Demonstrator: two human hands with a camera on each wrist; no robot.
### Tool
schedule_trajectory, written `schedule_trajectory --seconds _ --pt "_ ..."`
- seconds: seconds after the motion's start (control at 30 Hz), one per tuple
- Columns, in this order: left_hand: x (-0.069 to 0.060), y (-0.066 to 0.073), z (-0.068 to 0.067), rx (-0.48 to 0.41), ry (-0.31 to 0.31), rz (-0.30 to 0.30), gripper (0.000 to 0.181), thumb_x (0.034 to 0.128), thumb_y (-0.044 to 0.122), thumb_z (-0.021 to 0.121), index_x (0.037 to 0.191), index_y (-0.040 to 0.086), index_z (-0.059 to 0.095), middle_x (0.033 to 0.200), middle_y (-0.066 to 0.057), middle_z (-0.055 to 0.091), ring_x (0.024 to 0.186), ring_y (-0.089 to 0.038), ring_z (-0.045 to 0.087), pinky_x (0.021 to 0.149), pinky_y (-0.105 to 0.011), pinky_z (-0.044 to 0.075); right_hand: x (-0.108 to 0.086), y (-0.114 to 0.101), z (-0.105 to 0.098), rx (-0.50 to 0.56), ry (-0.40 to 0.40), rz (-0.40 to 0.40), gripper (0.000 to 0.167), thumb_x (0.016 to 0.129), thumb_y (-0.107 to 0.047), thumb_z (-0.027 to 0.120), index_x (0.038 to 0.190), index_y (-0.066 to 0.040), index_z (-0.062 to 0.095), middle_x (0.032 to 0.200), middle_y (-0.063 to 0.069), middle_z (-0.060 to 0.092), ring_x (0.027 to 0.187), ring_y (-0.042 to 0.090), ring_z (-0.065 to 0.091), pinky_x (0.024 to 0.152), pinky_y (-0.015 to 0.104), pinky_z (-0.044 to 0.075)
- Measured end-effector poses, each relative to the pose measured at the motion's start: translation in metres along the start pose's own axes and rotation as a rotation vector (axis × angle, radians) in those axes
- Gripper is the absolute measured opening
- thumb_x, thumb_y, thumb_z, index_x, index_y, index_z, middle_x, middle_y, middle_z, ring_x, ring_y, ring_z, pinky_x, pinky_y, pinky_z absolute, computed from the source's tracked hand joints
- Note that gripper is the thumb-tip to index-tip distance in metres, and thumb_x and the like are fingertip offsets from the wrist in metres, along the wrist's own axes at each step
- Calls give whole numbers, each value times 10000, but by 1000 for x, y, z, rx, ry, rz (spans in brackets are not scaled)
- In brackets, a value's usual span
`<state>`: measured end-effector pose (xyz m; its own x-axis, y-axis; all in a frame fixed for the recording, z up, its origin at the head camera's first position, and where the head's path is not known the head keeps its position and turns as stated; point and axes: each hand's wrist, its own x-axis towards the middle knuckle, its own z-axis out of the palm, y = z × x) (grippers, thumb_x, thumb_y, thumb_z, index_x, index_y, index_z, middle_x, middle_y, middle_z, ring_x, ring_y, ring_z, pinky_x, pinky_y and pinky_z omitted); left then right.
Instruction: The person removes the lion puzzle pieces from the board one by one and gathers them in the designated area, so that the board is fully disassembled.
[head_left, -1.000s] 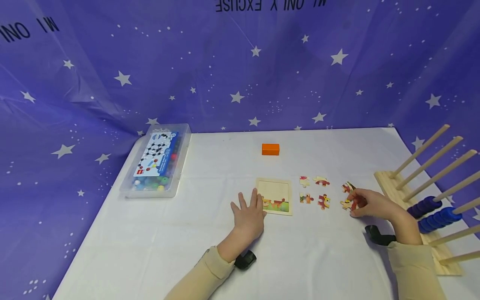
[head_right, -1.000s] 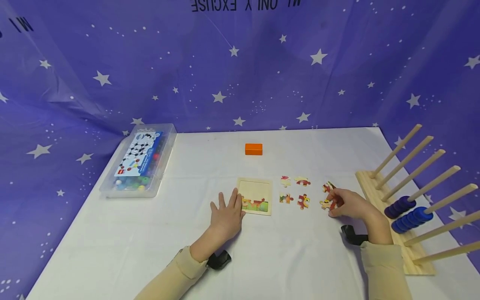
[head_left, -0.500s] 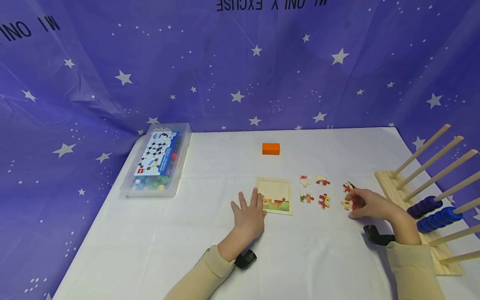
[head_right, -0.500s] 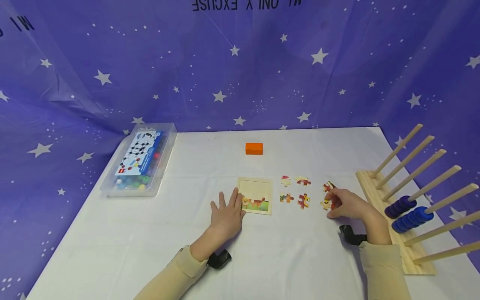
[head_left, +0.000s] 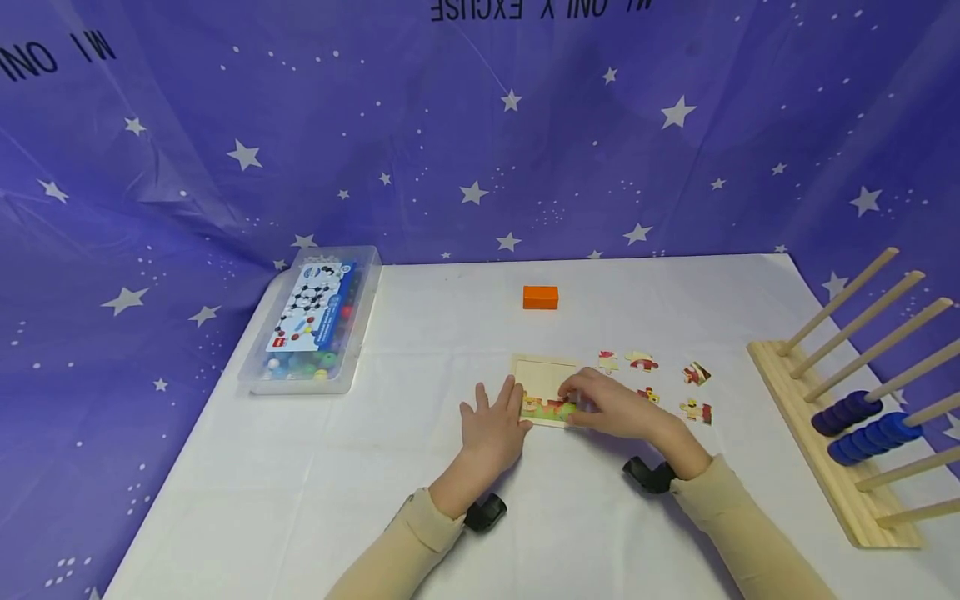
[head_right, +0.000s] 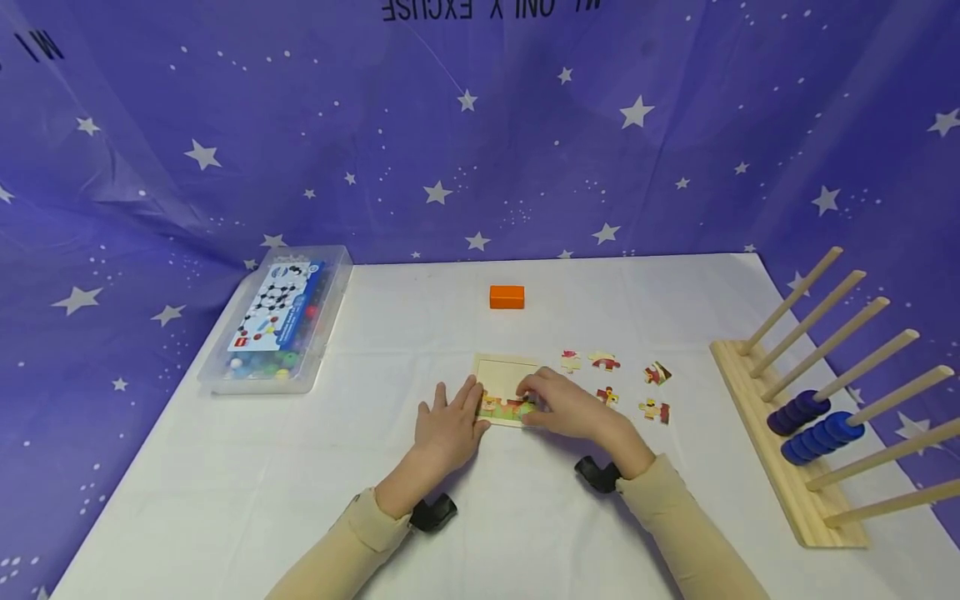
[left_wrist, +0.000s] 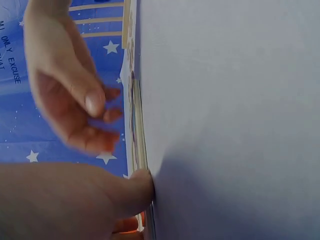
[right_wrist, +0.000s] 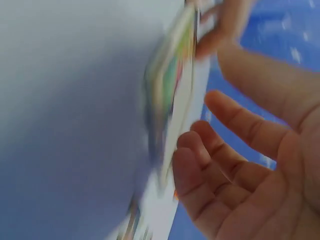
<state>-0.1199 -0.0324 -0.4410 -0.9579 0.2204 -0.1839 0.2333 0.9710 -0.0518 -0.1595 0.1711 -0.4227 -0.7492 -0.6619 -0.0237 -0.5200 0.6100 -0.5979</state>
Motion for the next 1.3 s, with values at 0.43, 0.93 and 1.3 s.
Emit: schedule_trajectory --seconds 0.43,0.93,1.3 --pt "0 -9 -1 -41 34 -3 745 888 541 431 1458 147 155 1436 72 320 1258 -321 333 881 -479 347 38 -25 26 -103 -40 -41 550 827 -217 676 1287 12 478 935 54 455 700 105 386 628 256 353" --pt "-1 -10 -2 -14 15 21 656 899 548 389 1445 213 246 1459 60 274 1259 -330 329 859 -491 355 37 -27 31 -99 11 -54 500 781 -172 722 1221 -24 535 942 61 465 722 122 390 648 275 360" --pt "2 -7 -1 -9 -5 15 685 899 570 346 1459 210 186 1478 75 218 1277 -320 302 879 -489 348 37 -26 30 -64 26 -26 492 764 -128 733 1205 -39 535 963 81 488 695 123 417 624 271 376"
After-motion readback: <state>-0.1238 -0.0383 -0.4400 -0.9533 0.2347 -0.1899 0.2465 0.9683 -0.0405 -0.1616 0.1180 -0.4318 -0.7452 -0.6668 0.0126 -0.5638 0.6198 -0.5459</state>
